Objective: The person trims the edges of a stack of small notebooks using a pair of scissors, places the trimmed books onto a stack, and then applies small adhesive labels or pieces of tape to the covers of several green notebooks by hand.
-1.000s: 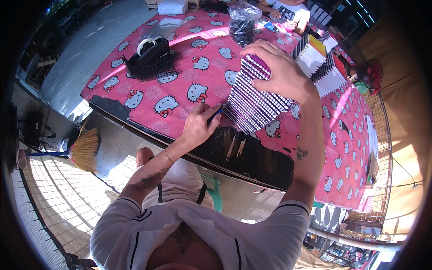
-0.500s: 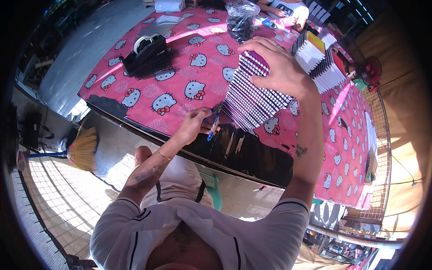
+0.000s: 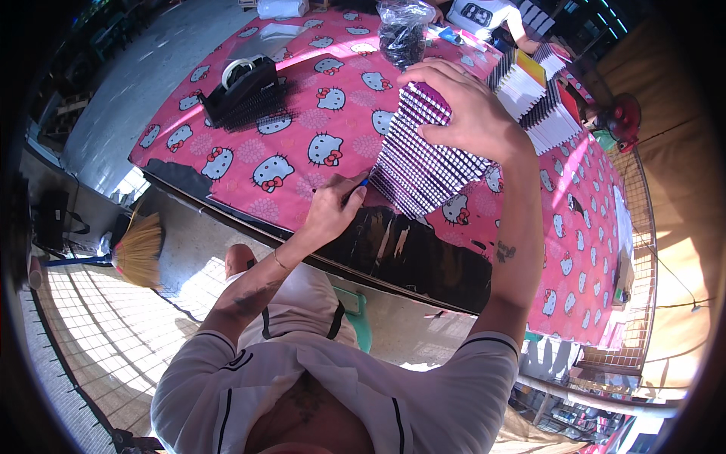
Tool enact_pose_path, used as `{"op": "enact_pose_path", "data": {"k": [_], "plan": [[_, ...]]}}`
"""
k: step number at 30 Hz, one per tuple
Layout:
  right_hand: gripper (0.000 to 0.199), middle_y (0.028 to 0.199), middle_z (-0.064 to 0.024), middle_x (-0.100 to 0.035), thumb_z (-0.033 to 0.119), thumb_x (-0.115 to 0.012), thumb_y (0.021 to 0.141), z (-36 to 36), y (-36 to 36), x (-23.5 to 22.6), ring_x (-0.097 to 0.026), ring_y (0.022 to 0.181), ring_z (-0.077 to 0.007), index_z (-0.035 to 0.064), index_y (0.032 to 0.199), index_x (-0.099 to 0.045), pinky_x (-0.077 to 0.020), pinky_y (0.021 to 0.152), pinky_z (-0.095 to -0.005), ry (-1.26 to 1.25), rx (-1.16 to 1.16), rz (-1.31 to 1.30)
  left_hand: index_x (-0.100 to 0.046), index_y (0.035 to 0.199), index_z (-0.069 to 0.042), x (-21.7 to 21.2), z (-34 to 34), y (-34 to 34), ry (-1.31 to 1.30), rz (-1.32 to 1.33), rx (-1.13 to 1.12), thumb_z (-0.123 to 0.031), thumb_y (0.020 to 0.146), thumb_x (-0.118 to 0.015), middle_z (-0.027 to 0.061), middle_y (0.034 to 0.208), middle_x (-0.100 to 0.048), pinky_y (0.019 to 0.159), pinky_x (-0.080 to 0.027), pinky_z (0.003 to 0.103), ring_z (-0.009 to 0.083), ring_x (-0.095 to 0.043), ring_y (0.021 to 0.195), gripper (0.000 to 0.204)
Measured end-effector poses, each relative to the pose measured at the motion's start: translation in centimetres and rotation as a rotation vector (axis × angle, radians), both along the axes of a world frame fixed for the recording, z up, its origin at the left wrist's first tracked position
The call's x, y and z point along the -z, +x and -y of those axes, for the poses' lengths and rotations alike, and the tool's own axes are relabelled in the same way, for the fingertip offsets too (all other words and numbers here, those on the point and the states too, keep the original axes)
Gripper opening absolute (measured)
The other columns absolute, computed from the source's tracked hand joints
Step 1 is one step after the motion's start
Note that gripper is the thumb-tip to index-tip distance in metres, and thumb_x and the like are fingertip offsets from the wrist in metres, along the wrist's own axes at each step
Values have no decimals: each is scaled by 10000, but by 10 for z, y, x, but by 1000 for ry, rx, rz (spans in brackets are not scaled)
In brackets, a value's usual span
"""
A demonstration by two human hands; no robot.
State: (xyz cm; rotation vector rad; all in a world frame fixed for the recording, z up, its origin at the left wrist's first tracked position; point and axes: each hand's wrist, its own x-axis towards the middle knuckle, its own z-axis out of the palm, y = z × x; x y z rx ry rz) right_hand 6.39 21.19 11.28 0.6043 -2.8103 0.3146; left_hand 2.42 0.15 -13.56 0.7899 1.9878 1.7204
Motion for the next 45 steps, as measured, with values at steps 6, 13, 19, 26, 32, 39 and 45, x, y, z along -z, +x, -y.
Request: {"op": "enact_pose_path", "data": {"k": [6, 13, 19, 26, 32, 39, 45], "plan": [[576, 1286, -80, -545, 120, -711, 682, 1, 1, -2, -502, 1250, -274, 143, 1237, -556, -380, 1077, -384, -18, -1, 8, -573, 1065, 68, -3, -1, 0, 334, 740, 31, -250, 978, -489, 158, 886, -672, 674, -597, 372, 253, -685, 716, 340], [575, 1287, -88, -544, 121, -714, 684, -1, 0, 2, -496, 1258, -279, 139, 1236, -554, -376, 1082, -388, -4, -1, -11, -582, 1067, 95, -6, 2, 4, -81, -432, -127, -255, 975, -501, 127, 856, -662, 657, -591, 358, 252, -689, 733, 371], [579, 1299, -92, -541, 125, -714, 687, 1, 0, 0, -487, 1273, -280, 149, 1242, -554, -372, 1088, -389, -1, 10, -2, -589, 1066, 97, -5, 4, -3, 215, 560, 24, -249, 973, -498, 138, 889, -674, 646, -589, 336, 237, -701, 729, 370], [583, 1299, -88, -541, 130, -716, 684, 0, 0, 2, -488, 1272, -281, 152, 1244, -556, -374, 1086, -385, -8, -4, -16, -608, 1039, 75, -12, 4, 3, -106, -386, -106, -254, 972, -496, 160, 903, -676, 615, -580, 325, 234, -703, 717, 354], [581, 1294, -89, -543, 121, -707, 681, 0, 0, 1, -499, 1258, -285, 144, 1242, -557, -384, 1077, -381, -18, -5, -2, -615, 1002, 55, -8, 6, -2, 124, 534, 47, -247, 968, -487, 153, 866, -661, 641, -577, 343, 244, -686, 701, 331], [582, 1287, -94, -544, 115, -703, 676, 1, -1, 1, -505, 1247, -291, 140, 1239, -556, -390, 1072, -381, -33, -1, 2, -618, 961, 38, 1, 3, -5, 215, 662, 37, -246, 976, -469, 142, 855, -655, 627, -570, 340, 233, -678, 693, 322], [575, 1291, -103, -539, 119, -700, 684, -2, -2, 1, -501, 1250, -299, 145, 1240, -556, -386, 1075, -384, -44, -29, 6, -627, 971, 45, 4, 1, -6, -125, 2, -2, -261, 983, -470, 133, 815, -655, 598, -563, 324, 236, -684, 663, 345]]}}
